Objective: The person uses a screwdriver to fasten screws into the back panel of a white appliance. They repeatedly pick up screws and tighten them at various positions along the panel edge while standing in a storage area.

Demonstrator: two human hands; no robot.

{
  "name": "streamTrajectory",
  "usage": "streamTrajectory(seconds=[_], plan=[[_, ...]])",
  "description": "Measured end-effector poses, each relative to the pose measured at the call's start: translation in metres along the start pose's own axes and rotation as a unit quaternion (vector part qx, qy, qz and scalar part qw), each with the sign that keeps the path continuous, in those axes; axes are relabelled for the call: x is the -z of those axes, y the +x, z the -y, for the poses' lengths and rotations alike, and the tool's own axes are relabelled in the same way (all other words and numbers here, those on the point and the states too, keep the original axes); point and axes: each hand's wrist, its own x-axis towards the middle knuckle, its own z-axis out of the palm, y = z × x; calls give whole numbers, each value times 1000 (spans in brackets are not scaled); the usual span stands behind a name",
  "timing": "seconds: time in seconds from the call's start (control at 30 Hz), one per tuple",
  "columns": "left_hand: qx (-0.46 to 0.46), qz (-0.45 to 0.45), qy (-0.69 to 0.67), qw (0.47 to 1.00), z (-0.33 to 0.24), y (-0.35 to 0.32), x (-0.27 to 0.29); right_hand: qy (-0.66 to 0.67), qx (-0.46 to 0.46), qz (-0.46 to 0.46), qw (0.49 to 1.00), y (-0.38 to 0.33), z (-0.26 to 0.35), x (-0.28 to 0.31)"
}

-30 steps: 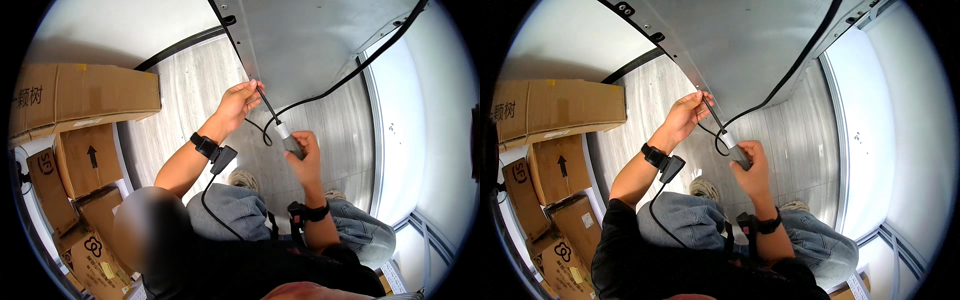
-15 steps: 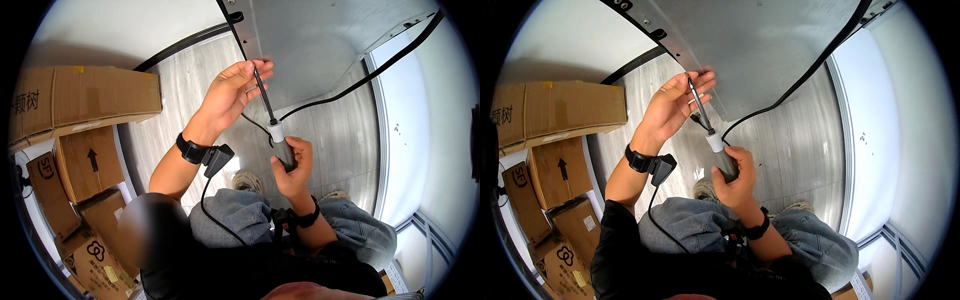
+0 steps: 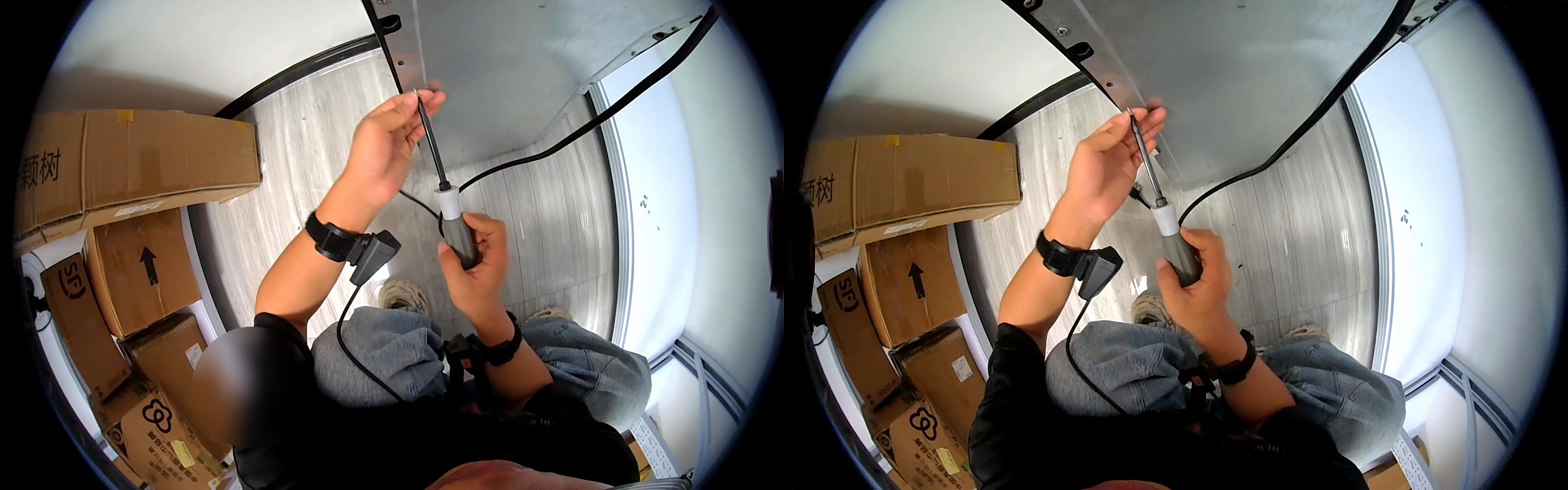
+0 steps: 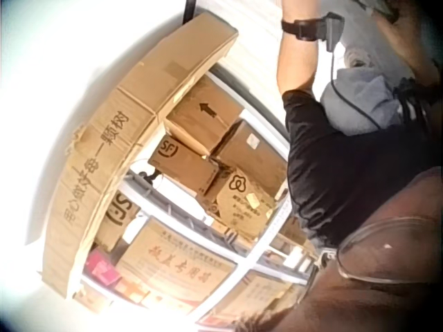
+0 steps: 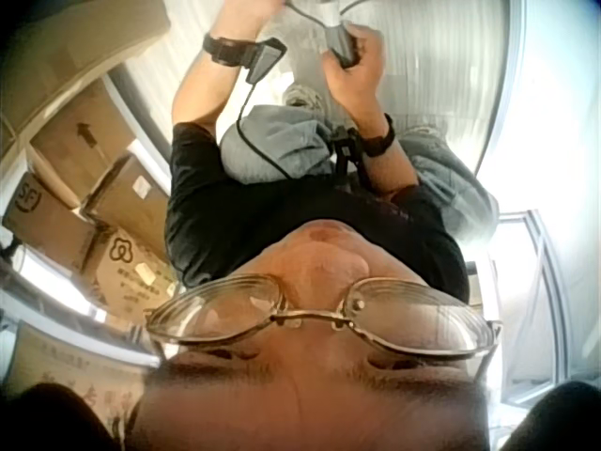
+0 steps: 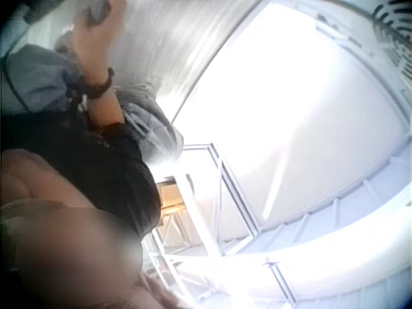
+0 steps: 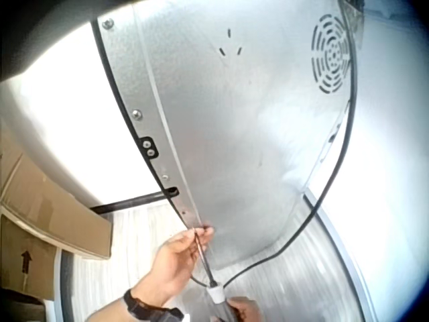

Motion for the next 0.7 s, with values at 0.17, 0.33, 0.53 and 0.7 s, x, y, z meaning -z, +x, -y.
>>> streamTrajectory(seconds=[0.17, 0.33, 0.53, 0.7], plan=[[-17, -10, 13, 1000, 34, 2, 10, 38, 2, -19, 999, -21, -34, 1], [48, -66, 16, 997, 57, -1, 21, 45, -27, -11, 999, -35, -57, 6], [22, -41, 5, 999, 66, 15, 40, 59, -59, 6, 996, -25, -60, 0], [-6, -46, 2, 999, 67, 32, 47, 43, -102, 0, 994, -10, -58, -4]])
